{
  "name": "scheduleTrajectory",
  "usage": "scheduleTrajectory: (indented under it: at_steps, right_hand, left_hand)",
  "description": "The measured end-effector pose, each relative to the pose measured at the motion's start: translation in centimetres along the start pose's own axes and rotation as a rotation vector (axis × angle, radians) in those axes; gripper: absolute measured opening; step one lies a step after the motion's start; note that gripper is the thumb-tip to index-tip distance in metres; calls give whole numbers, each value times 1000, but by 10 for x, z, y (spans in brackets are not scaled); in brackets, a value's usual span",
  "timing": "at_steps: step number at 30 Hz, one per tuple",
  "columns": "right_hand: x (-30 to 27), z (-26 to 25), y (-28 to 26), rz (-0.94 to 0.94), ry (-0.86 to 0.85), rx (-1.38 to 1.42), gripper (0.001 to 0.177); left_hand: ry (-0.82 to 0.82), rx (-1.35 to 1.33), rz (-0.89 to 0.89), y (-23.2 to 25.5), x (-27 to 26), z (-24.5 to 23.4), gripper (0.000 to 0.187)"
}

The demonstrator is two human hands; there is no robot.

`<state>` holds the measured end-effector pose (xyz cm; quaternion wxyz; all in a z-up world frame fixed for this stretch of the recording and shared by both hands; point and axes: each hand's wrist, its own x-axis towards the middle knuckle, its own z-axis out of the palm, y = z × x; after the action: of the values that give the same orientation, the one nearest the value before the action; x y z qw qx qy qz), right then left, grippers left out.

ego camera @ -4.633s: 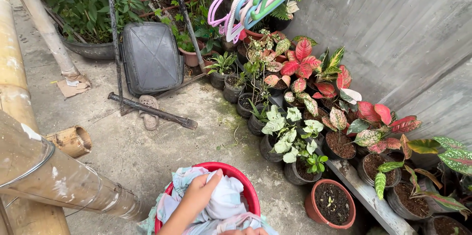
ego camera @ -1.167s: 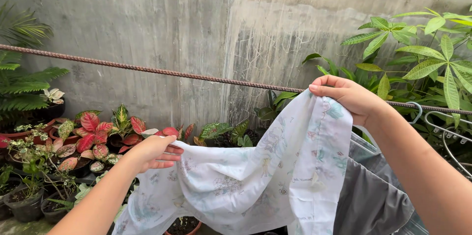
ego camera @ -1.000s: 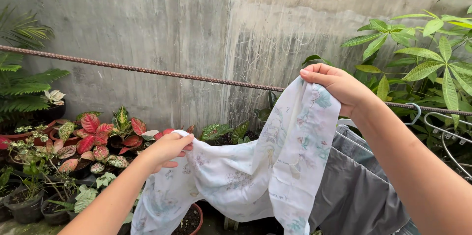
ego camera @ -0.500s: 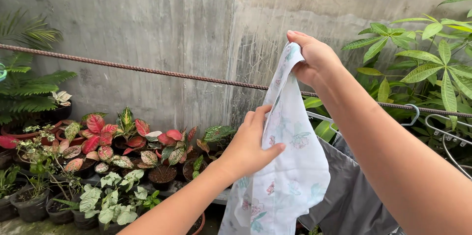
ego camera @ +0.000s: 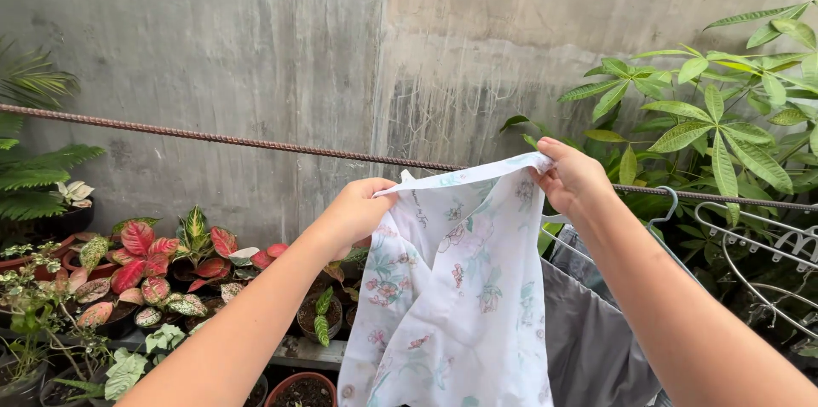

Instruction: Hanging wet laundry on a clothesline using hangers.

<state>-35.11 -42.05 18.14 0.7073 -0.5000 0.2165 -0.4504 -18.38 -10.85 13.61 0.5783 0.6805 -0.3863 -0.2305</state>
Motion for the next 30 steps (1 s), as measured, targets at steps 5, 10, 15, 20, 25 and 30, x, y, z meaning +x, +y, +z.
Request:
scheduleTrajectory:
  at_steps: [5,10,15,20,25,30]
  right_hand:
    - [-61,-12,35,196,-231,-287,81]
    - [-159,11,77,154,-354,-614,80]
    - [-199,26,155,-361,-281,-446,56]
    - [-213,-2,213,-450,-722,-812,60]
    - [-176,-65,264,-5,-898,-1367,72]
    - [-147,-121,215,48,-843,-1209,69]
  left_hand:
    - [72,-366,-8,3,33,24,32]
    - [68,-501,63,10,42,46,37]
    - [103,-543,103,31,53,52,40]
    - [181,-580,195,53,52,21,44]
    - [321,-613,245,72,41,-42,44]
    - [469,-499,231,58,22,-113,44]
